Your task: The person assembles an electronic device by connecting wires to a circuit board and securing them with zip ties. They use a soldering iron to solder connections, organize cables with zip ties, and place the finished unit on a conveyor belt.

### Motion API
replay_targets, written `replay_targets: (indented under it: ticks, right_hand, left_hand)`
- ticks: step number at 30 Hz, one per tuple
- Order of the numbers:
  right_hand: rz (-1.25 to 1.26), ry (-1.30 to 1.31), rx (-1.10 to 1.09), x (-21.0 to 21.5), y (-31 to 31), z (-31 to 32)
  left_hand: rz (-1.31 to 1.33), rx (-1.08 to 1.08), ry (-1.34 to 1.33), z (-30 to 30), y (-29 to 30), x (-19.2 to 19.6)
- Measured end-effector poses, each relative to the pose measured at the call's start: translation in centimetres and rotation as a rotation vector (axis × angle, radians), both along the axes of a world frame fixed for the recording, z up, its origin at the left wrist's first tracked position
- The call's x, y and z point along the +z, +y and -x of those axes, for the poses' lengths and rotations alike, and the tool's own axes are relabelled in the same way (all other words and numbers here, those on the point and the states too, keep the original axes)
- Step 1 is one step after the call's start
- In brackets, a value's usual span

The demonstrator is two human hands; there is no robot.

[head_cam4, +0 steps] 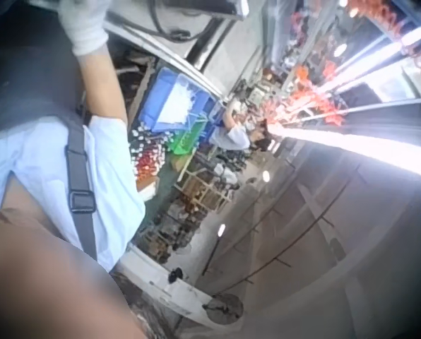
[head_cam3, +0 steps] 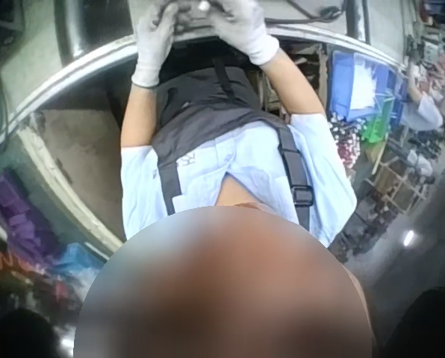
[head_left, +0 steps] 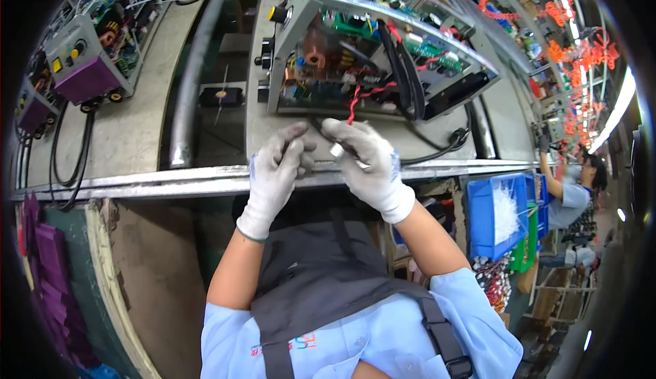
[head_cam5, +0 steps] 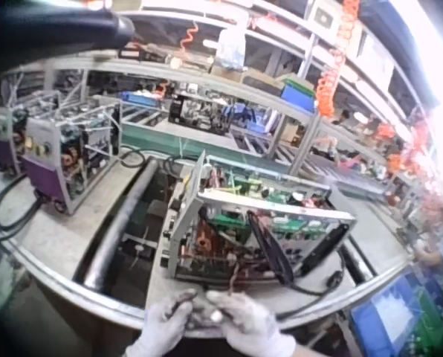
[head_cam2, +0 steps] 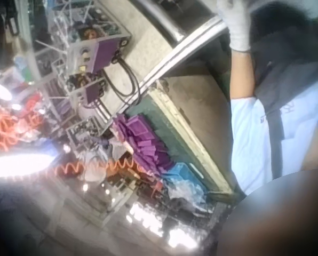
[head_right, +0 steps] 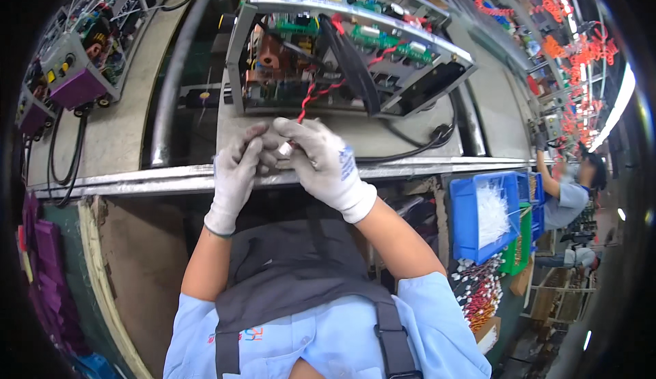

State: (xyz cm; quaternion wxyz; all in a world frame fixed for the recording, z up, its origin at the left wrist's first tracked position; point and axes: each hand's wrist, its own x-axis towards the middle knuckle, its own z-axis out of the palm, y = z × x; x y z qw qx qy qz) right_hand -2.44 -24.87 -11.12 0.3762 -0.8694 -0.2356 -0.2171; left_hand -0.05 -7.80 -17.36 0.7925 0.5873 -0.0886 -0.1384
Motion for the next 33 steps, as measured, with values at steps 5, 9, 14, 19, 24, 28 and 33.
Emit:
replay_targets:
  ticks: [5, 9, 14, 19, 24, 28, 33]
  right_hand:
    - [-0.25, 0.232, 0.055, -3.0, -0.7, 2.9]
    - [-0.924, 0.394, -0.129, -3.3, -3.5, 3.4]
    - [-0.709, 0.753, -0.327, -1.7, -6.1, 1.1]
    - [0.252, 0.575, -0.599, -0.8, -7.1, -2.6]
    - [-0.841, 0.792, -0.254, -2.1, -6.2, -3.8]
    - [-0.992, 0.781, 0.234, -1.3, -6.2, -2.1]
    - [-0.817, 0.915, 0.162, 0.4, -6.3, -0.9]
  left_hand:
    - [-0.012, 0.016, 0.048, 0.8, -1.4, 1.1]
    - [-0.1, 0.026, 0.061, 0.6, -3.1, 1.2]
    - [-0.25, 0.042, 0.004, 0.6, -3.4, 0.2]
    - [-0.309, 0.056, -0.193, 0.9, -3.0, -1.0]
    - [-0.368, 0.057, -0.34, 1.0, -2.3, -1.0]
    - [-0.359, 0.031, -0.424, 0.6, -1.5, -0.8]
    - [-0.28, 0.047, -0.482, 0.5, -1.5, -0.9]
